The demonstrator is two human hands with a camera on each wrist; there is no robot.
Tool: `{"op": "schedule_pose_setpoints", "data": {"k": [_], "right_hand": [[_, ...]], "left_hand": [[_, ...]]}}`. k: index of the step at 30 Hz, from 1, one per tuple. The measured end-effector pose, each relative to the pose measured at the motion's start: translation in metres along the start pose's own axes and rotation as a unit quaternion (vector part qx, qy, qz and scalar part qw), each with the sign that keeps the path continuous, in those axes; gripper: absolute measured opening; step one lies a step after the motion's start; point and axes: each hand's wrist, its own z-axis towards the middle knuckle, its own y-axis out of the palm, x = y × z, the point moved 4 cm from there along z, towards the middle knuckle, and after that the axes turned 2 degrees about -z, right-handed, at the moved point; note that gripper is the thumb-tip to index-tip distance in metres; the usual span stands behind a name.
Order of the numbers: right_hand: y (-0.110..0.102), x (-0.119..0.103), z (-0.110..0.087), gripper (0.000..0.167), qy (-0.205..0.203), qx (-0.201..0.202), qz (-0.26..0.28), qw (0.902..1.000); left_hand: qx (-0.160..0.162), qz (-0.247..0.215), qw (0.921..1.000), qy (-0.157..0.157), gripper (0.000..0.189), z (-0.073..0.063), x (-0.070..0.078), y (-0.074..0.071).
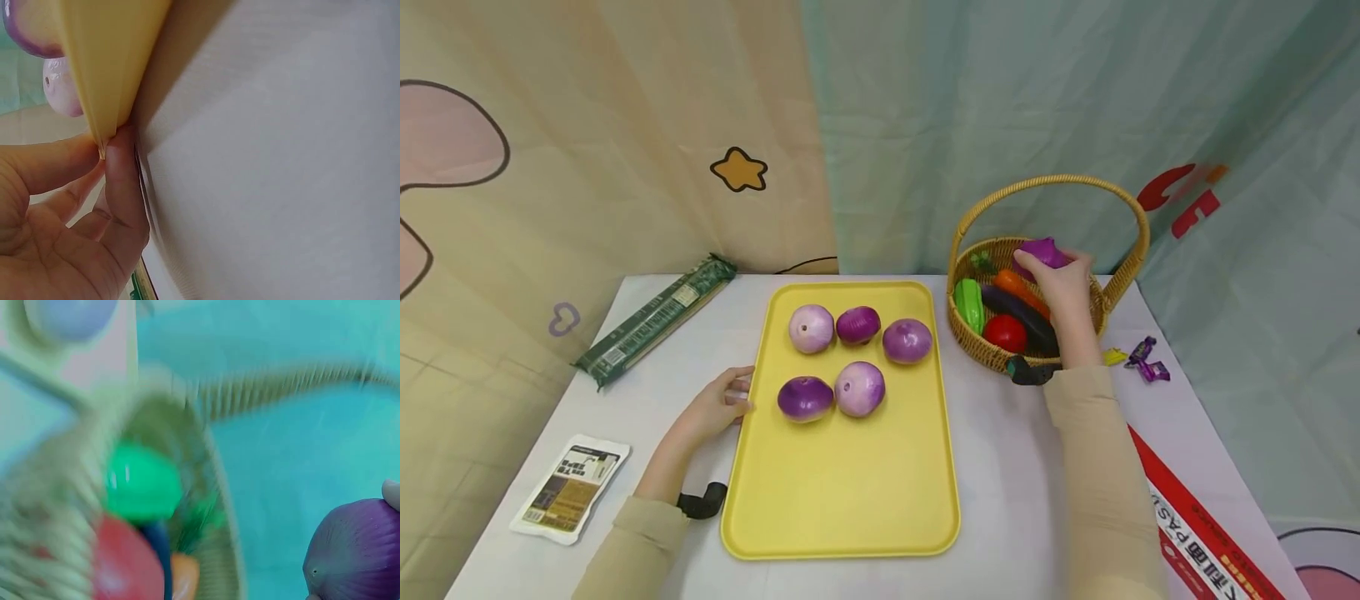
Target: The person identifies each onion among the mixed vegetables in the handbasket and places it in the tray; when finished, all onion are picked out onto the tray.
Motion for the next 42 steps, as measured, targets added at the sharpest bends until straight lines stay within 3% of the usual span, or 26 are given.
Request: {"op": "schedule_pose_setpoints", "data": {"k": [6, 10, 13, 21, 33, 42], "right_hand": [[0.022, 0.003, -0.065, 0.1, -0.063, -0.06, -0.032, 0.9957], [0.047, 0.022, -0.1, 0.094, -0.087, -0.122, -0.053, 0.9872], [0.067, 0.04, -0.116, 0.09, -0.085, -0.16, -0.073, 0.9808], [0.098, 0.084, -0.124, 0.09, -0.102, -0.204, -0.126, 0.9656], [0.121, 0.094, -0.13, 0.084, -0.158, -0.234, -0.209, 0.9361], [0.12, 0.093, -0.136, 0.097, -0.161, -0.239, -0.207, 0.9351]], "left_hand": [[0.004, 0.002, 1.0, -0.002, 0.059, -0.005, 0.003, -0.002], [0.004, 0.007, 1.0, 0.003, 0.059, -0.005, 0.007, -0.002], [0.004, 0.011, 0.9999, 0.001, 0.058, -0.003, 0.01, -0.001], [0.0, 0.013, 0.9999, 0.005, 0.059, 0.001, 0.013, 0.002], [0.003, 0.018, 0.9998, -0.005, 0.059, -0.002, 0.007, 0.0], [-0.004, 0.016, 0.9998, 0.007, 0.059, -0.004, 0.009, -0.004]]}}
